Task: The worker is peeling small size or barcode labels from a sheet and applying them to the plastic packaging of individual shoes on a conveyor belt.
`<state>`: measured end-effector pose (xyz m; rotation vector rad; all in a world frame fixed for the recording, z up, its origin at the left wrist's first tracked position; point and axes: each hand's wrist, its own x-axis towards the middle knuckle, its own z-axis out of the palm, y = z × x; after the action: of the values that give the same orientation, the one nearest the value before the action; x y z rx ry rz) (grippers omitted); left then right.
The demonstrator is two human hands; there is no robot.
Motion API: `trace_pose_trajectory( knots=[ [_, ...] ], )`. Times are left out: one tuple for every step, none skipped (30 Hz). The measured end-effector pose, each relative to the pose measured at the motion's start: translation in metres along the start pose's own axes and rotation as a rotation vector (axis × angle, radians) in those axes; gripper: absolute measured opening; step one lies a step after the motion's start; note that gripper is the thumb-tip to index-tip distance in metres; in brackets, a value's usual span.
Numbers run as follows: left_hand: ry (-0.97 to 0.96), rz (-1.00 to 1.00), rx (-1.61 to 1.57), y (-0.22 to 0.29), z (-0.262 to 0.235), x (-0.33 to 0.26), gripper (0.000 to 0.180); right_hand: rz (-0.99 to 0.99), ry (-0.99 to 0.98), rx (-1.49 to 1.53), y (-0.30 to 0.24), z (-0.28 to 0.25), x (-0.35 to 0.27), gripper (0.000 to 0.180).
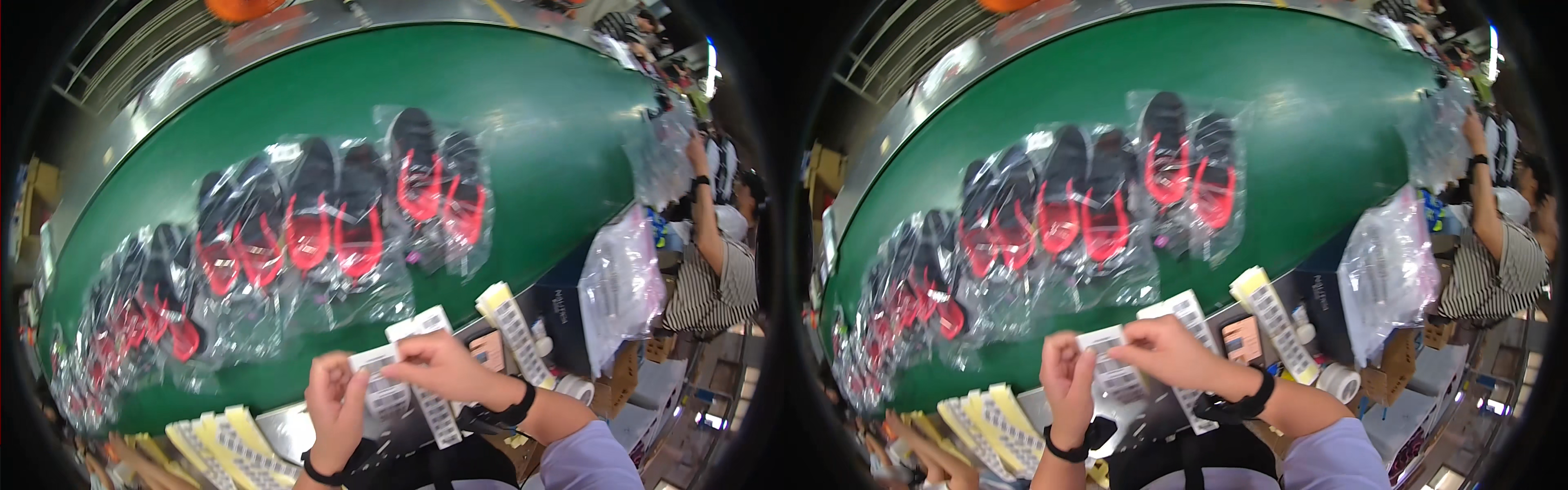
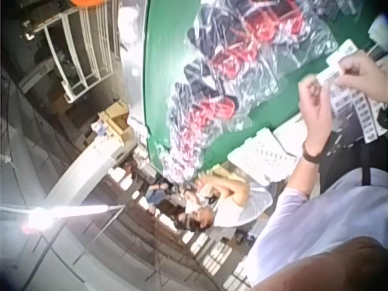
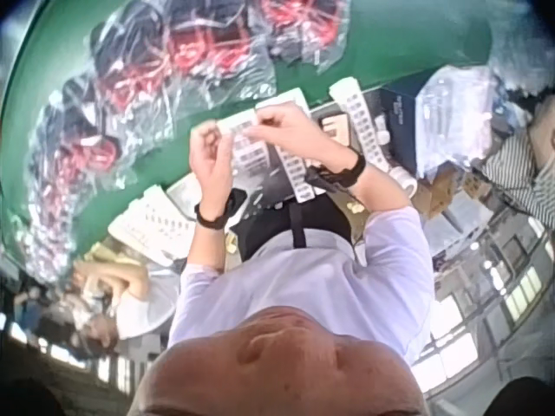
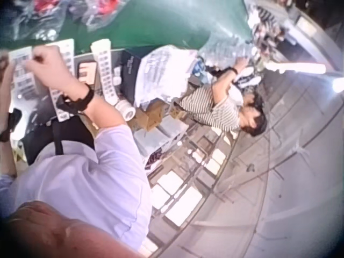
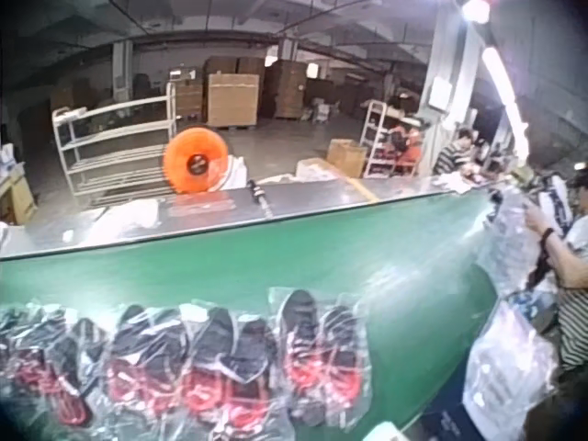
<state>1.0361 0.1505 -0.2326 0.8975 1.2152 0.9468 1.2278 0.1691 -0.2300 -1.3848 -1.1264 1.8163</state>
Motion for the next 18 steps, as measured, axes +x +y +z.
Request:
trace_pose_trajectory(
  knots=[
    [0.037,0.041,-0.085,0.011,0.007,0.003,0.033,0.074,-0.001,0.099,0.004,0.006,-0.003,0.033],
    [-0.025,0.153,-0.034,0.01,0.001,0.003,0.048,0.083,-0.008,0.095,0.006,0.011,-0.006,0.034],
    [-0.011,0.216,0.064,0.012,-0.001,0.004,0.044,0.094,-0.021,0.092,0.009,0.015,-0.007,0.034],
    [-0.066,0.258,0.199,0.013,-0.004,0.005,0.038,0.072,-0.013,0.125,0.009,0.018,-0.009,0.032],
    [-0.121,0.302,0.334,0.017,-0.006,0.006,0.033,0.04,0.023,0.12,0.004,0.021,-0.012,0.028],
    [-0.129,0.249,0.353,0.025,0.002,0.007,0.024,0.076,0.032,0.116,-0.001,0.017,-0.015,0.026],
    [-0.119,0.19,0.316,0.025,0.007,0.004,0.025,0.113,0.046,0.111,-0.006,0.012,-0.019,0.024],
    [-0.106,0.142,0.279,0.023,0.014,0.003,0.026,0.094,0.047,0.108,-0.007,0.006,-0.021,0.023],
    [-0.094,0.094,0.24,0.022,0.02,0.003,0.027,0.05,0.069,0.102,-0.006,0.003,-0.024,0.022],
    [-0.088,0.125,0.224,0.018,0.025,0.005,0.027,0.005,0.092,0.098,-0.004,-0.001,-0.026,0.022],
    [-0.061,0.134,0.208,0.018,0.033,0.005,0.027,-0.042,0.124,0.088,-0.003,-0.006,-0.028,0.022],
    [-0.035,0.143,0.194,0.02,0.042,0.005,0.027,-0.027,0.148,0.128,-0.002,-0.011,-0.03,0.021],
    [-0.008,0.154,0.181,0.021,0.05,0.005,0.027,0.002,0.138,0.15,-0.002,-0.017,-0.032,0.021],
    [-0.047,0.204,0.25,0.019,0.054,0.008,0.027,0.034,0.137,0.173,-0.001,-0.025,-0.034,0.021],
    [-0.087,0.256,0.319,0.018,0.055,0.011,0.027,0.066,0.134,0.197,0.0,-0.032,-0.036,0.021],
    [-0.127,0.309,0.388,0.016,0.058,0.014,0.026,0.064,0.145,0.21,0.001,-0.039,-0.037,0.02],
    [-0.138,0.244,0.388,0.017,0.065,0.016,0.026,0.067,0.151,0.226,0.004,-0.044,-0.039,0.02],
    [-0.148,0.18,0.388,0.018,0.072,0.019,0.026,0.069,0.158,0.243,0.006,-0.05,-0.04,0.019]
  ],
)
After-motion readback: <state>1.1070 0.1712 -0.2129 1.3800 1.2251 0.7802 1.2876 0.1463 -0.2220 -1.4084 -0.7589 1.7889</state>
